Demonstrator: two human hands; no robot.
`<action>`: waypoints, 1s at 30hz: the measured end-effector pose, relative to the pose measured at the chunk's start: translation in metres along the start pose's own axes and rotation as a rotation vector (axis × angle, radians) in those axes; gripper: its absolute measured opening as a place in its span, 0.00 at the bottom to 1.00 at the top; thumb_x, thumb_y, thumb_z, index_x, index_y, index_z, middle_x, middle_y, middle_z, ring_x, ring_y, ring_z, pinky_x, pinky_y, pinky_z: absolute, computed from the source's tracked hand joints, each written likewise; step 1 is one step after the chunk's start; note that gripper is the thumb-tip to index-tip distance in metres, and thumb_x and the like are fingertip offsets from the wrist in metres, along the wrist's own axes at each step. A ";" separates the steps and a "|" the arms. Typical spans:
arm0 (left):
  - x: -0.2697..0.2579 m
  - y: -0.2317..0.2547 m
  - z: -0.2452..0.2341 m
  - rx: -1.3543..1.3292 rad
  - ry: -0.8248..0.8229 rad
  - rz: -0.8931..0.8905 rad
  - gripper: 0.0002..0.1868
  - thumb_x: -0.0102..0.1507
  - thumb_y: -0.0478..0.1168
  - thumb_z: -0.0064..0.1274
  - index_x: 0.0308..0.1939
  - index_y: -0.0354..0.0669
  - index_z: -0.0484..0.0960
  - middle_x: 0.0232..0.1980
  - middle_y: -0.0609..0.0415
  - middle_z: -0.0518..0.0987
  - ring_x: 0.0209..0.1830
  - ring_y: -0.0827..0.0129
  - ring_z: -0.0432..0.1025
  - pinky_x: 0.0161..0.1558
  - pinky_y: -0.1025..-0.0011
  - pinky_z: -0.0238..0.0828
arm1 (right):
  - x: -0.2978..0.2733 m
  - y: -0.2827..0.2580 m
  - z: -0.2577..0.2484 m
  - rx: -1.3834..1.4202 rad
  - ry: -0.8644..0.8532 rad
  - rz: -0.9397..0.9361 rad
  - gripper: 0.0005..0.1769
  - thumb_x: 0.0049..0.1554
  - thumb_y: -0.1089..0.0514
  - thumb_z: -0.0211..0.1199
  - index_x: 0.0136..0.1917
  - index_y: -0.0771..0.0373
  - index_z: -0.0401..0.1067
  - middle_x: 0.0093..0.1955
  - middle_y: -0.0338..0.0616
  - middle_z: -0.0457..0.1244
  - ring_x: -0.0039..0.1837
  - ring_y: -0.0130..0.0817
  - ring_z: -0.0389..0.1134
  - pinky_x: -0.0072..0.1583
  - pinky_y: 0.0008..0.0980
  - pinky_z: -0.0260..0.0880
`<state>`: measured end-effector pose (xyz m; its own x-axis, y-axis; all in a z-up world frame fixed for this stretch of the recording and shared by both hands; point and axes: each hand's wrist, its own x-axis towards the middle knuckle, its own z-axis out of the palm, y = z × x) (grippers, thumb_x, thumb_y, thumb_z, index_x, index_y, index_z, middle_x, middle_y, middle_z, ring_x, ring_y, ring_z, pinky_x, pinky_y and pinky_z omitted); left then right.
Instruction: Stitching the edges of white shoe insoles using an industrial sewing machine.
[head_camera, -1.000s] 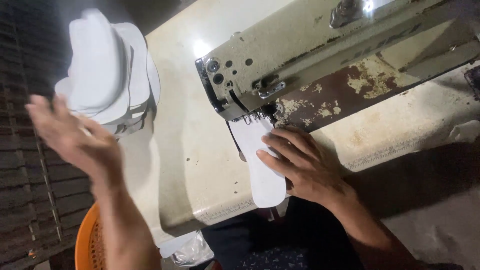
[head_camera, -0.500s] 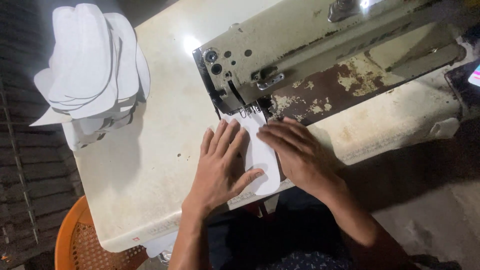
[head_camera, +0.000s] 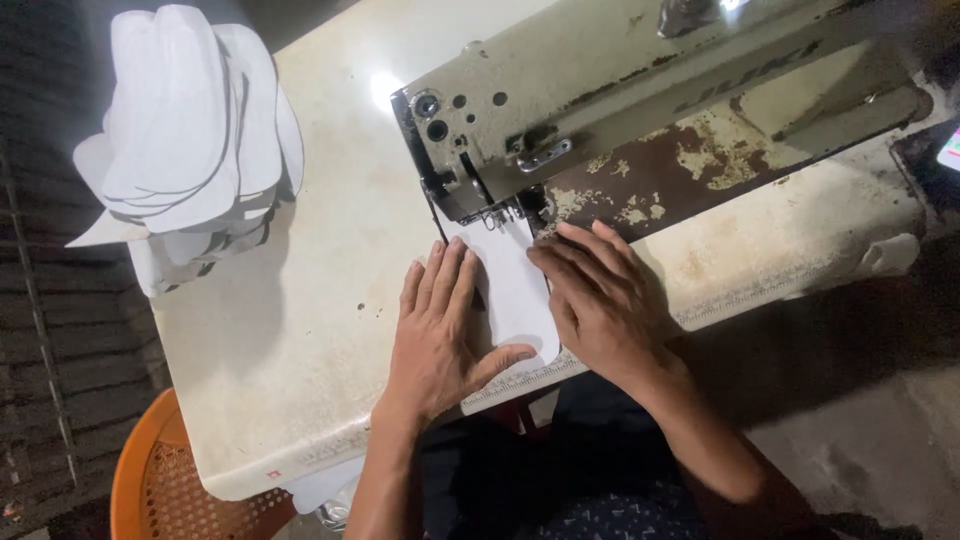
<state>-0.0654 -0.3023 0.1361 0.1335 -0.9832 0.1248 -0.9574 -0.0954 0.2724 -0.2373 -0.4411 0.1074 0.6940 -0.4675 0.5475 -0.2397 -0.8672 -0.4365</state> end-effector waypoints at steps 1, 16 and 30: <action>0.000 0.000 0.000 0.002 0.005 -0.003 0.60 0.59 0.75 0.51 0.78 0.32 0.52 0.82 0.38 0.52 0.84 0.49 0.45 0.81 0.48 0.37 | 0.000 0.000 0.000 0.001 0.001 -0.006 0.19 0.61 0.68 0.58 0.65 0.64 0.73 0.64 0.48 0.69 0.72 0.46 0.64 0.75 0.53 0.62; 0.010 -0.012 0.003 -0.092 -0.002 -0.088 0.63 0.48 0.80 0.58 0.75 0.42 0.65 0.79 0.43 0.62 0.82 0.53 0.50 0.81 0.54 0.33 | 0.008 -0.003 -0.004 -0.051 0.033 -0.073 0.18 0.58 0.63 0.61 0.61 0.58 0.77 0.62 0.46 0.70 0.70 0.49 0.68 0.74 0.54 0.57; 0.013 -0.031 0.011 0.033 -0.010 -0.029 0.48 0.62 0.71 0.48 0.78 0.46 0.62 0.80 0.43 0.60 0.82 0.54 0.50 0.79 0.52 0.39 | 0.009 -0.010 -0.013 0.070 -0.146 -0.030 0.28 0.55 0.47 0.66 0.66 0.60 0.73 0.72 0.59 0.63 0.79 0.61 0.55 0.78 0.63 0.41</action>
<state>-0.0369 -0.3143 0.1185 0.1588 -0.9815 0.1074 -0.9611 -0.1287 0.2443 -0.2373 -0.4392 0.1263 0.7923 -0.4077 0.4539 -0.1731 -0.8636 -0.4735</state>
